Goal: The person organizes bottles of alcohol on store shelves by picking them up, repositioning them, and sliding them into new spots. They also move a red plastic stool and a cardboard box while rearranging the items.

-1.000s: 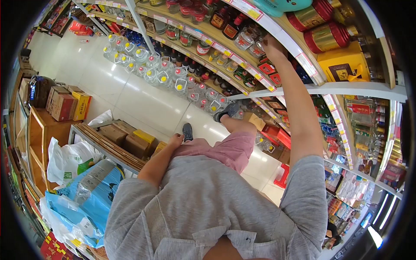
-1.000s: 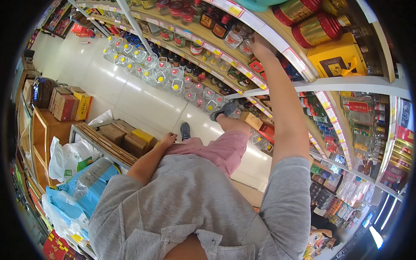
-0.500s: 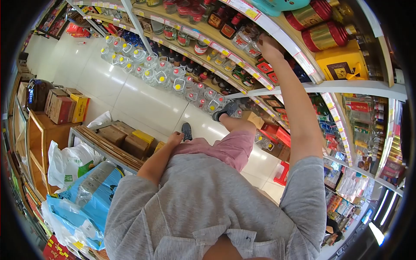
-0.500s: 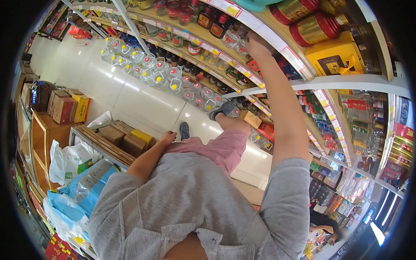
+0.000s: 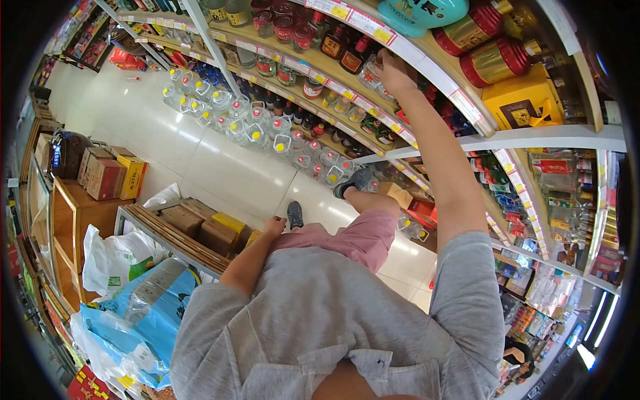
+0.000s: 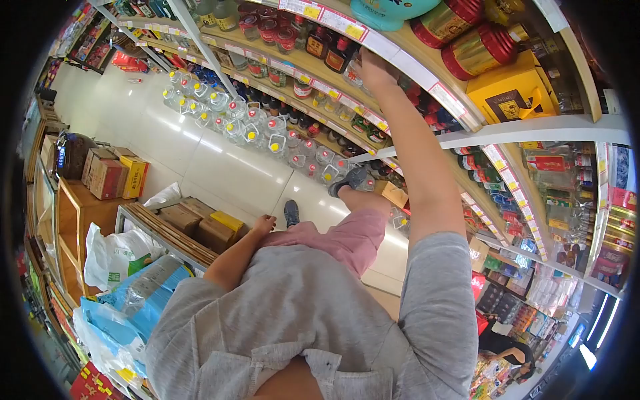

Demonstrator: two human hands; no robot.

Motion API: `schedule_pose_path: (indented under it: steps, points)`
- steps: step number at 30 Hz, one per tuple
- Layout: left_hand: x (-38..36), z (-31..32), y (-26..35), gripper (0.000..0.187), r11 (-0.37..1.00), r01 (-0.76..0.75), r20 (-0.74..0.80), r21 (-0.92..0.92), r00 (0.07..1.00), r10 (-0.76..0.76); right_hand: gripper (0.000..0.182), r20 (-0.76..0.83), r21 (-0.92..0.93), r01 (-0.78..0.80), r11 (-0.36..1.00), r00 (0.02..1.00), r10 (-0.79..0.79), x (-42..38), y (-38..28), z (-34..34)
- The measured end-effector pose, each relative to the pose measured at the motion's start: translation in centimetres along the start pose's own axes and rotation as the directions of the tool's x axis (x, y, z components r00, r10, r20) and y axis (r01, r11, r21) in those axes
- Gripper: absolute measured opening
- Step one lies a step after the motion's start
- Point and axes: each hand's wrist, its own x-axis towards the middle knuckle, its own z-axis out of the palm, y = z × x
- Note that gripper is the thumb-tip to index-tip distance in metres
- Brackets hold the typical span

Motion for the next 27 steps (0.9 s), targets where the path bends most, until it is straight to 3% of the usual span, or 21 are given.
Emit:
schedule_pose_path:
  steps: [3,9,18,21,23,25,27]
  points:
    - [-0.5,-0.5,0.1,0.052,0.999,0.011,-0.010,-0.035,1.000,-0.011,0.034,-0.102,-0.008,0.006,1.000,0.995,-0.007,0.6,0.6,1.9]
    - [-1.3,-0.9,0.0,0.051,0.999,0.012,-0.030,-0.053,0.999,-0.014,0.033,0.000,0.041,0.011,0.999,1.000,-0.011,0.8,0.3,0.9]
    - [-1.9,-1.6,0.8,0.053,0.998,0.000,0.000,-0.059,1.000,0.000,0.034,-0.049,0.213,0.036,0.976,0.998,-0.026,1.3,1.5,3.4]
    - [-2.0,-2.1,1.5,0.054,0.997,-0.007,0.013,-0.081,1.000,0.008,0.034,-0.387,0.171,0.136,0.976,0.920,-0.060,-3.7,-2.1,0.2]
    - [-1.4,-2.2,2.1,0.055,0.994,-0.012,0.002,-0.113,1.000,0.012,0.042,-0.508,0.242,0.165,0.956,0.861,-0.020,-8.0,-4.0,1.1]
    - [0.2,-2.0,2.2,0.054,0.993,-0.027,-0.008,-0.113,1.000,0.026,0.041,-0.525,0.284,0.203,0.937,0.851,-0.025,-14.4,-6.8,4.1]
    - [-0.2,-3.3,2.5,0.055,0.992,-0.032,-0.004,-0.126,1.000,0.031,0.040,-0.303,0.424,0.210,0.881,0.950,-0.081,-20.5,-9.4,7.6]
